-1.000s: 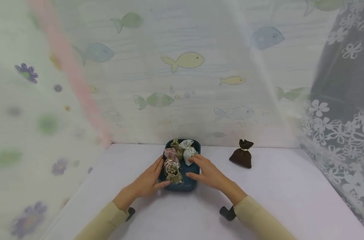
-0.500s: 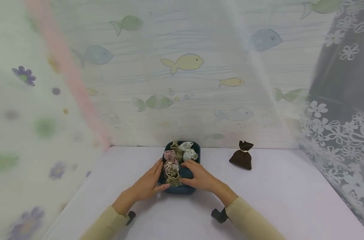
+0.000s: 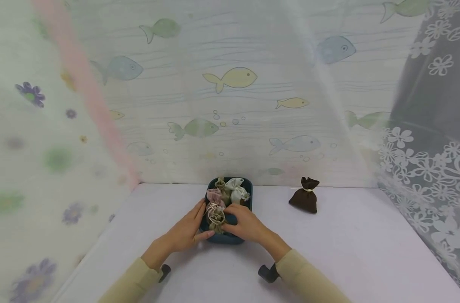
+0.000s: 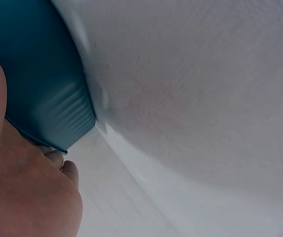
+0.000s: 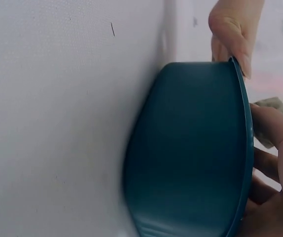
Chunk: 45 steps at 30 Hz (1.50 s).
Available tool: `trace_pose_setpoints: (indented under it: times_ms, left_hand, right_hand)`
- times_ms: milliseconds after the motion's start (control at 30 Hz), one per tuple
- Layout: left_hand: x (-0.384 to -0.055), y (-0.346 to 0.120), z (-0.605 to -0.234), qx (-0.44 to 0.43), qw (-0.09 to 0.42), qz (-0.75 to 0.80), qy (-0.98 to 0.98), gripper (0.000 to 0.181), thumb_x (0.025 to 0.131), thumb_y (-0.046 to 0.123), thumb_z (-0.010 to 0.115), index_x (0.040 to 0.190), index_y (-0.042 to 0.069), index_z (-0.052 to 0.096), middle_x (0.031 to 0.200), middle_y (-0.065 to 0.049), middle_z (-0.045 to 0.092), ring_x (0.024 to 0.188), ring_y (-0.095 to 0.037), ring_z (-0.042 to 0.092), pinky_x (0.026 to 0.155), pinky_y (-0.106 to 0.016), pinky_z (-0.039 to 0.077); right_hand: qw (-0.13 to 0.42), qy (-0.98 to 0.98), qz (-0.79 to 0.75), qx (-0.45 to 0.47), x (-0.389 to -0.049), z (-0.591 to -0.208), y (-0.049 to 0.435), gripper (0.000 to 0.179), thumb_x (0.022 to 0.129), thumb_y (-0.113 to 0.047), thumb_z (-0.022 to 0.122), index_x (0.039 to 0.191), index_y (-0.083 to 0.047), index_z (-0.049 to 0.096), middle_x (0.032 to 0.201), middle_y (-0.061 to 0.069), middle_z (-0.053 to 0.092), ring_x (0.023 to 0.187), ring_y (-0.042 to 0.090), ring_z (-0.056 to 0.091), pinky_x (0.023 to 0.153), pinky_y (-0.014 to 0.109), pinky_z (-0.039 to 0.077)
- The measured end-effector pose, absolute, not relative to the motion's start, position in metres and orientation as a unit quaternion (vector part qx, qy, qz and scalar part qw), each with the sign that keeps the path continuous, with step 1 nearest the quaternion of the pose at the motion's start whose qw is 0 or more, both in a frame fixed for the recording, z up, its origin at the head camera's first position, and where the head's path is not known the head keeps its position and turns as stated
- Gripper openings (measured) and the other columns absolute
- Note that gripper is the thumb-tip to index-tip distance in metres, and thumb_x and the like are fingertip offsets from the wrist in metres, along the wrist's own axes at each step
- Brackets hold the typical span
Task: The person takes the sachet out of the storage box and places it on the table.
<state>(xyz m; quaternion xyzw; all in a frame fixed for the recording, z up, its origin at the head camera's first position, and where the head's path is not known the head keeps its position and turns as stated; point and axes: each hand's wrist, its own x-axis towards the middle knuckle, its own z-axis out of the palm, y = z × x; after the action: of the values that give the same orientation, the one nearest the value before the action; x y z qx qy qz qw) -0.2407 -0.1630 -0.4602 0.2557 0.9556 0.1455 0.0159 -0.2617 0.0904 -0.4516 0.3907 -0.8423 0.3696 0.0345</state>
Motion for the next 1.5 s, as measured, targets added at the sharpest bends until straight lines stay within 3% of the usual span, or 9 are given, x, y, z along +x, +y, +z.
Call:
trace_pose_setpoints:
  times_ms: [400, 533, 800, 967, 1333, 1500]
  left_hand:
    - [-0.241, -0.163, -0.461, 0.265, 0.0, 0.159, 0.951, 0.103, 0.1, 0.069, 0.045, 0.159, -0.01, 0.015, 0.168, -0.026, 0.009, 0.154, -0.04, 0.019, 0.12, -0.054, 0.028]
    - [-0.241, -0.162, -0.461, 0.257, 0.01, 0.154, 0.954, 0.102, 0.101, 0.066, 0.048, 0.16, -0.009, 0.014, 0.169, -0.025, 0.008, 0.155, -0.038, 0.017, 0.122, -0.052, 0.026]
    - [-0.242, -0.164, -0.465, 0.258, 0.004, 0.15, 0.954, 0.102, 0.101, 0.066, 0.048, 0.16, -0.009, 0.013, 0.169, -0.024, 0.007, 0.155, -0.037, 0.016, 0.122, -0.051, 0.025]
    - [-0.243, -0.163, -0.465, 0.257, 0.008, 0.153, 0.954, 0.102, 0.1, 0.067, 0.049, 0.16, -0.008, 0.014, 0.169, -0.023, 0.007, 0.156, -0.036, 0.016, 0.123, -0.05, 0.025]
    - [-0.242, -0.163, -0.464, 0.257, 0.005, 0.152, 0.954, 0.1, 0.1, 0.065, 0.05, 0.16, -0.008, 0.016, 0.169, -0.023, 0.008, 0.156, -0.036, 0.016, 0.123, -0.051, 0.024]
    - [-0.243, -0.163, -0.464, 0.257, 0.004, 0.156, 0.954, 0.099, 0.101, 0.063, 0.052, 0.16, -0.008, 0.017, 0.169, -0.024, 0.01, 0.155, -0.037, 0.017, 0.122, -0.051, 0.025]
  right_hand:
    - [0.063, -0.847, 0.355, 0.39, -0.261, -0.455, 0.083, 0.02, 0.094, -0.016, 0.076, 0.111, -0.005, 0.072, 0.11, 0.003, 0.066, 0.1, 0.022, 0.063, 0.088, 0.042, 0.055]
    - [0.062, -0.849, 0.354, 0.387, -0.261, -0.456, 0.083, 0.021, 0.095, -0.016, 0.075, 0.113, -0.006, 0.072, 0.11, 0.002, 0.066, 0.099, 0.019, 0.062, 0.087, 0.039, 0.054]
    - [0.06, -0.839, 0.383, 0.382, -0.259, -0.458, 0.086, 0.018, 0.099, -0.014, 0.069, 0.116, -0.008, 0.068, 0.112, 0.002, 0.066, 0.105, 0.02, 0.064, 0.091, 0.046, 0.054]
    - [0.062, -0.834, 0.405, 0.369, -0.26, -0.456, 0.09, 0.015, 0.101, -0.013, 0.065, 0.116, -0.009, 0.064, 0.112, 0.002, 0.064, 0.101, 0.018, 0.061, 0.085, 0.045, 0.054]
    - [0.08, -0.829, 0.417, 0.365, -0.261, -0.441, 0.1, 0.016, 0.1, -0.008, 0.065, 0.116, -0.01, 0.062, 0.113, 0.003, 0.062, 0.102, 0.018, 0.06, 0.087, 0.047, 0.054]
    - [0.082, -0.823, 0.428, 0.364, -0.261, -0.435, 0.105, 0.014, 0.1, -0.009, 0.067, 0.113, -0.012, 0.062, 0.109, 0.0, 0.061, 0.101, 0.015, 0.061, 0.086, 0.041, 0.056]
